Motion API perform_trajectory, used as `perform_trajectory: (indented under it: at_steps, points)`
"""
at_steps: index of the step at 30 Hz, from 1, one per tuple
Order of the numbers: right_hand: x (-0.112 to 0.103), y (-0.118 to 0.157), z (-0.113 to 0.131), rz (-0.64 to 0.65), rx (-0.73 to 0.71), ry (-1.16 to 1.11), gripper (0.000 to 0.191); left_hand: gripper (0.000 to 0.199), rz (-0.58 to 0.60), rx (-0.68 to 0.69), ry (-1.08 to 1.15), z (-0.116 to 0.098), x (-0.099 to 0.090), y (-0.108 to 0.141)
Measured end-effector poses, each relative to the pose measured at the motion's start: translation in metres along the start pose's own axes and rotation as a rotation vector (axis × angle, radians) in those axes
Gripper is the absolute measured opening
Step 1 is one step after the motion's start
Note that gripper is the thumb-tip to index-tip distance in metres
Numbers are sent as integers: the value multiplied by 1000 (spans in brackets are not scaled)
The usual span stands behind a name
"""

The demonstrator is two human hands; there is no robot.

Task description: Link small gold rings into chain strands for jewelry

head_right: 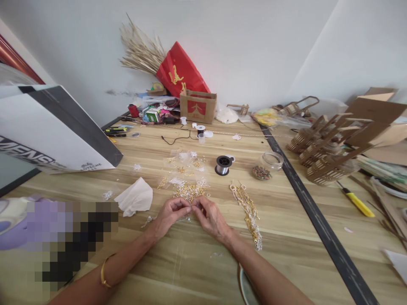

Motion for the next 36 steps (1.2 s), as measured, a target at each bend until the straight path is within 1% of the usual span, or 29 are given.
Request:
perform_trajectory:
  at_steps: [4,10,21,26,29,32,36]
  points:
    - [-1,0,-2,-7,48,-7,14,24,-12,-22,14,-1,-1,1]
    - [-2,-1,-5,-12,78,-16,17,22,-22,-19,34,-2,-1,0]
    - [-1,0,-5,-2,73,-51,17,21,-4,21,-7,-4,0,0]
    - [1,1,-7,16,79,-67,18,18,2,40,-41,0,0,-2]
    - [1,0,-7,25,88,-86,20,19,25,45,-35,4,-1,-4]
    - [1,0,-6,40,93,-108,22,21,41,35,-25,7,-2,-7]
    - [2,0,-7,56,107,-142,25,21,34,5,-12,9,-4,-10]
Point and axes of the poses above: each hand's wrist, its own y-axis away from the middle knuckle, its own x-axis out of the palm, z = x × y, the point moved 8 cm from there along -y, towards the middle knuckle, and after that the axes turned 12 degrees about -z, right-handed, at the moved point
